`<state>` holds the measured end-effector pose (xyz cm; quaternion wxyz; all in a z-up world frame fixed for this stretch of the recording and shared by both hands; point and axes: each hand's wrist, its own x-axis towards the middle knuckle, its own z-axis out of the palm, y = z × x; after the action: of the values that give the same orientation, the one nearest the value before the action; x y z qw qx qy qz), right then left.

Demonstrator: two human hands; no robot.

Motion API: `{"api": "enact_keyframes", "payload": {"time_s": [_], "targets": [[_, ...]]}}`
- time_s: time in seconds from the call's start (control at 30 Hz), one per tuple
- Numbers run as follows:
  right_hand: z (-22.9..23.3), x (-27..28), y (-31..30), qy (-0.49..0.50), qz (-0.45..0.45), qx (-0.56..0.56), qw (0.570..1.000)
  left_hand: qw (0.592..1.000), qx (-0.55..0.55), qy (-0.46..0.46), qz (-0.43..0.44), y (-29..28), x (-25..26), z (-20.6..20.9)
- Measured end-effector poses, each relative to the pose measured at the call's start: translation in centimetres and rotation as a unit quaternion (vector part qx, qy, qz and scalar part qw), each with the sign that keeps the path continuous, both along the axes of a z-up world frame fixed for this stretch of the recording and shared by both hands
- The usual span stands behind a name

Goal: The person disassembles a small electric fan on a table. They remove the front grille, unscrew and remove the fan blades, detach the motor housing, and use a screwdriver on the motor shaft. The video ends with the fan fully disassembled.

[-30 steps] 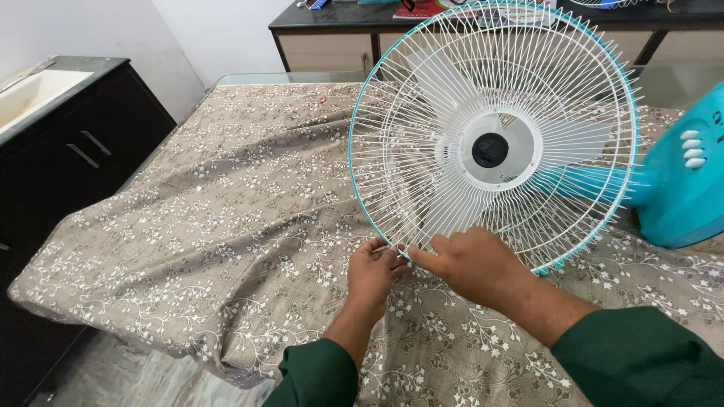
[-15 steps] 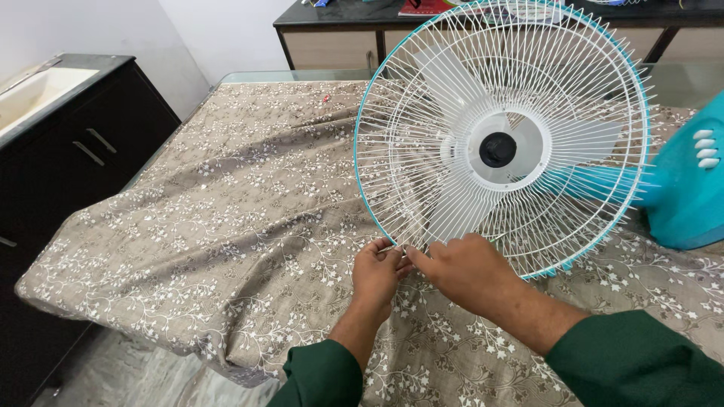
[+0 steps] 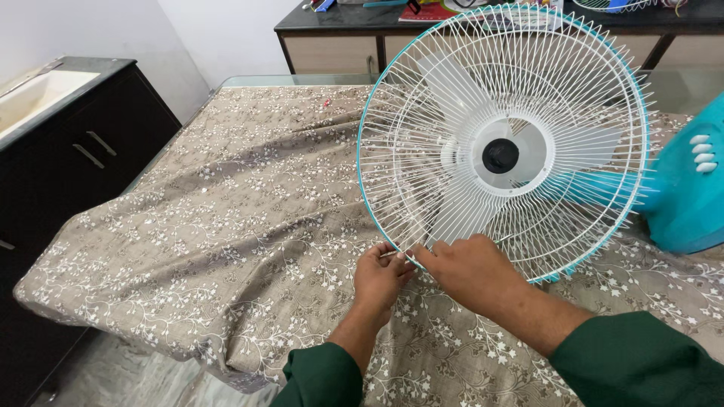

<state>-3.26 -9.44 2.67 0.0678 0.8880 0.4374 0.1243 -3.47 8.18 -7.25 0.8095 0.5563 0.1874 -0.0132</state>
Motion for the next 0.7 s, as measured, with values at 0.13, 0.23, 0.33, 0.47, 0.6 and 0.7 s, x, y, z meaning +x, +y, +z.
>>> {"api": "enact_keyframes", "payload": {"time_s": [0.13, 0.23, 0.33, 0.47, 0.6, 0.7], "targets": [[1.0, 0.7, -0.3, 0.097, 0.002, 0.002, 0.995, 0.998, 0.035, -0.011, -0.06, 1.7, 0.6, -0.2], [2.5, 1.1, -0.6, 0.133, 0.025, 0.065, 0.989, 0.997, 0.052, -0.018, -0.059, 4.1, 2.3, 0.9], [4.4, 1.8, -0.3, 0.124, -0.02, 0.048, 0.991, 0.997, 0.057, -0.051, -0.002, 6.5, 4.6, 2.6], [6.6, 3.1, 1.1, 0.07, -0.042, 0.075, 0.994, 0.991, 0.076, -0.103, 0.037, 8.3, 7.9, 5.3], [7.7, 4.7, 2.9, 0.023, -0.03, 0.128, 0.991, 0.985, 0.104, -0.133, 0.039, 8.9, 10.3, 6.6], [7.8, 5.4, 4.4, 0.015, -0.038, 0.175, 0.984, 0.987, 0.071, -0.138, 0.029, 8.9, 11.6, 6.8]]}}
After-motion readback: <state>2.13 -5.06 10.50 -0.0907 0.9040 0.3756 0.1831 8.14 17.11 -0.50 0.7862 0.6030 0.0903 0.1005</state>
